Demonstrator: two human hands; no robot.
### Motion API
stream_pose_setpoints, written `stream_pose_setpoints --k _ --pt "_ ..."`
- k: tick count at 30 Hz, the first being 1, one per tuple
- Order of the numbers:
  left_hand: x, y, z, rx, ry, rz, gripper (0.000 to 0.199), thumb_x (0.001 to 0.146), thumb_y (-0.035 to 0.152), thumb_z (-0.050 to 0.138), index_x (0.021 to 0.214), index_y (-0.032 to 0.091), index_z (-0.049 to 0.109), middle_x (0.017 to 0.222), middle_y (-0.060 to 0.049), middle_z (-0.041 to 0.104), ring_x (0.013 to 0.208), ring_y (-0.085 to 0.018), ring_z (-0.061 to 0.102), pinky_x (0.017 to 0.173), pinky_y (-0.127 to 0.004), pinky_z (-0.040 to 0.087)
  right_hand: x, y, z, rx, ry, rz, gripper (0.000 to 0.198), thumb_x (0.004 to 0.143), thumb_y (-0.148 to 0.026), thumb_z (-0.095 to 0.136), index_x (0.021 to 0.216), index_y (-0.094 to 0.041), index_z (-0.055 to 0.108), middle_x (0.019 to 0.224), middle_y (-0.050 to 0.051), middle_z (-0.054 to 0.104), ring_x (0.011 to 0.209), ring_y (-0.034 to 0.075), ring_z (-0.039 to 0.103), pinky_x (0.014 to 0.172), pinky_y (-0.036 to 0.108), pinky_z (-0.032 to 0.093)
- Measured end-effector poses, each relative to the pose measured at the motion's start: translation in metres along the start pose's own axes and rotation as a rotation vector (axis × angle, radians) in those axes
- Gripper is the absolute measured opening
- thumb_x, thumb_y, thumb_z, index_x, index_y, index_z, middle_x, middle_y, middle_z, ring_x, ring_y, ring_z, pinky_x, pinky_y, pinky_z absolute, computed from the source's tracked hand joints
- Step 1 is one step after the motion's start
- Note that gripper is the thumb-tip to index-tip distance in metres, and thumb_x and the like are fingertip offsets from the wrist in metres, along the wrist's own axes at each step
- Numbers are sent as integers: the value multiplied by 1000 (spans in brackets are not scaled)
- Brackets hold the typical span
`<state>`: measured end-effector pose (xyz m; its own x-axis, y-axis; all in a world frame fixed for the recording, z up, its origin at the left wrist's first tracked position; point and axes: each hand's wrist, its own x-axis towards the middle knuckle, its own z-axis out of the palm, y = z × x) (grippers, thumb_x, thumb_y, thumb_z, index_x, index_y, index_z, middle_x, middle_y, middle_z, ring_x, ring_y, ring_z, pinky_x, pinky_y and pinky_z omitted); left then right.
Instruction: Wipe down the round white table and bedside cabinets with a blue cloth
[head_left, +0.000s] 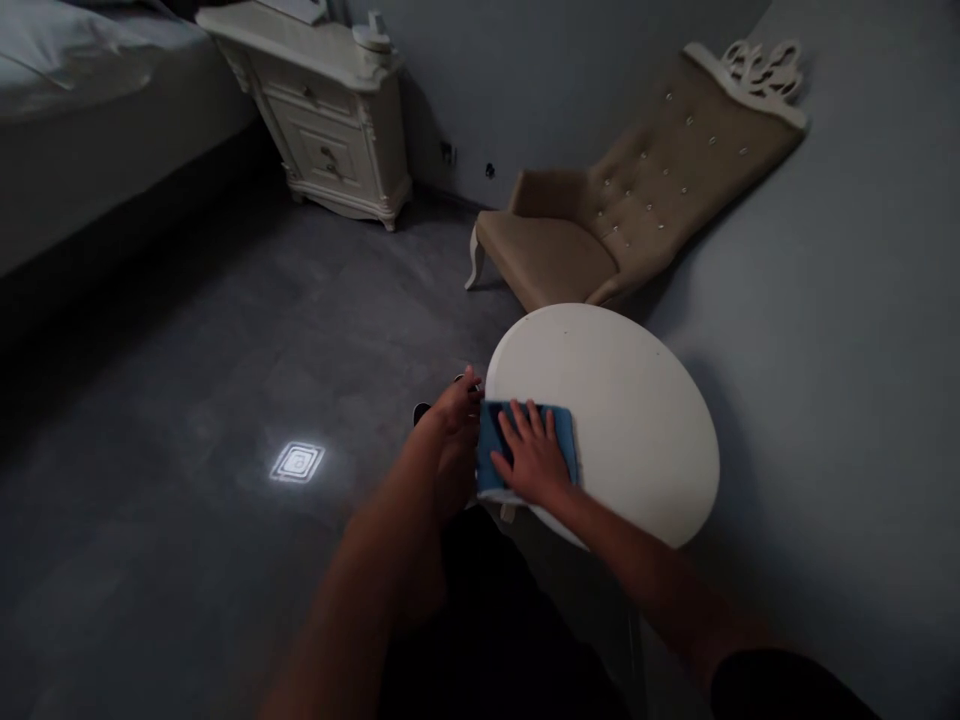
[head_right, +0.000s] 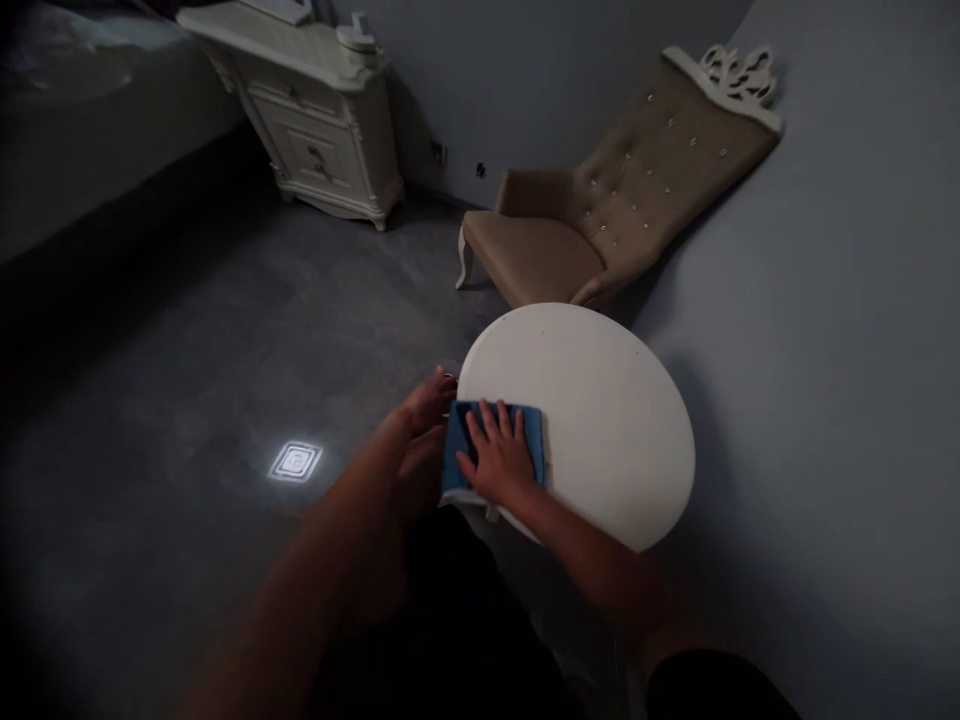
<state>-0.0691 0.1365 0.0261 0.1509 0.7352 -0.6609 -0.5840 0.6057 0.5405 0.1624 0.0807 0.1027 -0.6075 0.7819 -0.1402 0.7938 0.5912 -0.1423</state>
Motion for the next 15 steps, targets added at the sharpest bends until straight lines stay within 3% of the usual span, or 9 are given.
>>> stream_pose_setpoints --k 3,6,8,12,15 --pt "-6 -6 4 99 34 43 47 107 65 64 119 20 72 110 -10 80 90 -25 74 83 -38 60 -47 -5 7 37 -48 -69 80 106 -68 63 181 -60 37 184 -24 41 183 35 20 150 71 24" --pt "-4 -10 6 169 77 96 35 95 53 78 102 19 73 100 -7 79 84 -22 73 79 -35 60 -39 10 3 37 -59 -78 79 108 -68 61 182 -59 35 183 -21 44 182 38 24 149 72 25" --pt "0 -10 7 218 83 108 33 92 51 79 97 19 73 93 -6 78 77 -20 71 73 -33 58 -6 27 -5 17 -40 -43 77 111 -66 57 184 -50 40 188 -13 41 181 41 25 149 71 23" --pt "6 -3 13 402 111 173 36 103 52 66 89 20 71 82 -6 74 71 -20 67 65 -30 52 93 79 -22 -34 -5 110 76 117 -59 44 184 -23 44 195 9 30 180 46 26 145 74 20" --pt "9 2 14 631 189 259 38 109 49 60 83 21 66 74 -5 70 68 -19 64 65 -28 49 170 129 -33 -49 51 221 77 119 -59 38 184 -18 43 194 15 31 178 46 27 143 76 20"
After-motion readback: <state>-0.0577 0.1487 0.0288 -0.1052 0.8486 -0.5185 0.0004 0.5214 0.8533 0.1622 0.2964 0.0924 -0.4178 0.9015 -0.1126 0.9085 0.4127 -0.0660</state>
